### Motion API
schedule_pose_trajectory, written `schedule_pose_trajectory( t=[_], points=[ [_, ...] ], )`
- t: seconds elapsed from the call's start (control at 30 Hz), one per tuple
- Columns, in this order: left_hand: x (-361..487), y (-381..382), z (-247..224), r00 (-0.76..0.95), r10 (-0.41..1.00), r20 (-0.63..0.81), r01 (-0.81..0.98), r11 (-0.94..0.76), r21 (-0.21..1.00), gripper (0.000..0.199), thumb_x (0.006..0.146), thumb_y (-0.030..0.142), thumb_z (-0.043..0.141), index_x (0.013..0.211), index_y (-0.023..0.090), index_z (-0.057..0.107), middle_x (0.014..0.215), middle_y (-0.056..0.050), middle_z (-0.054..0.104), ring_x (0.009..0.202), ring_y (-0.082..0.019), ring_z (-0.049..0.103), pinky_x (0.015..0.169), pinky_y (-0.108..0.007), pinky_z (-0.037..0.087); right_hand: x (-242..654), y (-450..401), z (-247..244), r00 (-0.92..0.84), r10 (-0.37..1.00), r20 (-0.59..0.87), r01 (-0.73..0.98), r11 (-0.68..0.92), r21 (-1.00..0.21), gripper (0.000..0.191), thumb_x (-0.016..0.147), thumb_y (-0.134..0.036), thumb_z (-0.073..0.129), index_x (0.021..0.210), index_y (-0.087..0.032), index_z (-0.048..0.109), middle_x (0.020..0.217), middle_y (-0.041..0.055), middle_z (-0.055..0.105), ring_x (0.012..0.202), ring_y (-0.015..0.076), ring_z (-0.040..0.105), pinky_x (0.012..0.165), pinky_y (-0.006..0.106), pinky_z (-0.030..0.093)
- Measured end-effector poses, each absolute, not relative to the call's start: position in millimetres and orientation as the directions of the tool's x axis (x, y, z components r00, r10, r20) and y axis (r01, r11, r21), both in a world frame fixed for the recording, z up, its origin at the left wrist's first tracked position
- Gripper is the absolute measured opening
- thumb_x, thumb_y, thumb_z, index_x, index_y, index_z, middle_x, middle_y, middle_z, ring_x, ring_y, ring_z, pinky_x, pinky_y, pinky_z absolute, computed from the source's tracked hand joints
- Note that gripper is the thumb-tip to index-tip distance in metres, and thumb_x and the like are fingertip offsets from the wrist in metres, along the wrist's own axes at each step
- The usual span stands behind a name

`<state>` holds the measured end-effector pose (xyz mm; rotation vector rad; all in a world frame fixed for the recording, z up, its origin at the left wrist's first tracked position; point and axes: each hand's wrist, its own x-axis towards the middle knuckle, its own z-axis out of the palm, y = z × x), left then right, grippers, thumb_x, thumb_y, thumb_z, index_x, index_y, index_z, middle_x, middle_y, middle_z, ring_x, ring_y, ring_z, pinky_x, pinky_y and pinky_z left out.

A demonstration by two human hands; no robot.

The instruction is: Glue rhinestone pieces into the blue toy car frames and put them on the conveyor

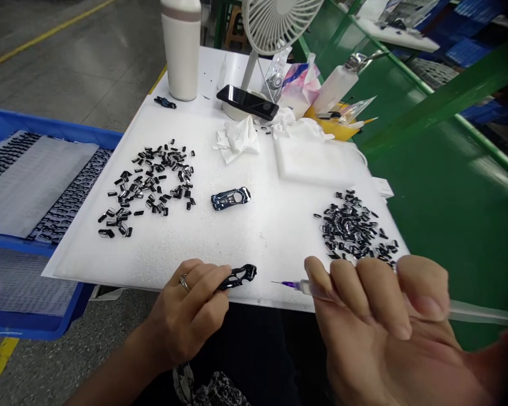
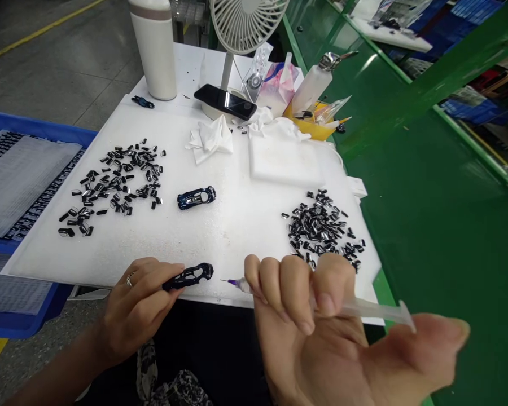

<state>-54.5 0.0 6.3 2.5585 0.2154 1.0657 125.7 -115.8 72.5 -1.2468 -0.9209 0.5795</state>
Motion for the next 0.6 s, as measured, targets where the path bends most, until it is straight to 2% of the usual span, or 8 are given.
schedule_pose_trajectory(
  t=[0.07, 0.13, 0.27, 0.47, 0.6],
  points=[
    [-55, 0, 7, 0.694, 0.199, 0.692, -0.029, -0.952, 0.303, 0.022, 0.079, -0.006, 0.058, 0.088, 0.012, 0.05, 0.111, -0.02, 0.062, 0.108, -0.024, 0.06, 0.085, -0.041, 0.056, 122, -110, 73, 0.6, 0.787, 0.146, -0.253, 0.359, -0.898, 0.045, 0.093, -0.059, 0.02, 0.073, -0.024, 0.04, 0.052, -0.0045, 0.019, 0.043, 0.0127, 0.015, 0.05, 0.033, 0.028],
    [-55, 0, 8, 0.692, 0.15, 0.706, -0.036, -0.97, 0.242, 0.018, 0.08, -0.004, 0.056, 0.083, 0.013, 0.051, 0.109, -0.02, 0.063, 0.107, -0.024, 0.061, 0.084, -0.04, 0.057, 117, -103, 75, 0.598, 0.797, 0.08, -0.415, 0.394, -0.82, 0.039, 0.088, -0.054, 0.036, 0.066, -0.022, 0.036, 0.048, -0.0053, 0.019, 0.041, 0.0108, 0.015, 0.048, 0.032, 0.026],
    [-56, 0, 11, 0.692, 0.083, 0.717, -0.052, -0.985, 0.165, 0.016, 0.081, -0.001, 0.054, 0.078, 0.015, 0.052, 0.105, -0.019, 0.066, 0.104, -0.024, 0.063, 0.082, -0.038, 0.059, 110, -91, 77, 0.581, 0.812, 0.058, -0.485, 0.403, -0.776, 0.038, 0.082, -0.047, 0.043, 0.06, -0.019, 0.029, 0.043, -0.0055, 0.017, 0.039, 0.0089, 0.015, 0.046, 0.029, 0.023],
    [-56, 1, 9, 0.685, 0.071, 0.725, -0.07, -0.984, 0.162, 0.016, 0.081, 0.0, 0.054, 0.075, 0.014, 0.053, 0.105, -0.018, 0.067, 0.106, -0.024, 0.063, 0.081, -0.037, 0.06, 101, -85, 70, 0.578, 0.816, 0.01, -0.569, 0.411, -0.712, 0.042, 0.081, -0.05, 0.042, 0.059, -0.017, 0.027, 0.041, -0.006, 0.015, 0.039, 0.0076, 0.015, 0.047, 0.027, 0.024],
    [-53, 1, 10, 0.641, 0.079, 0.763, -0.069, -0.985, 0.16, 0.017, 0.08, -0.003, 0.055, 0.072, 0.012, 0.053, 0.099, -0.019, 0.068, 0.099, -0.024, 0.065, 0.076, -0.036, 0.061, 96, -82, 69, 0.57, 0.816, -0.097, -0.643, 0.369, -0.671, 0.046, 0.083, -0.053, 0.042, 0.058, -0.017, 0.028, 0.042, -0.0059, 0.016, 0.041, 0.008, 0.015, 0.05, 0.028, 0.024]
  ],
)
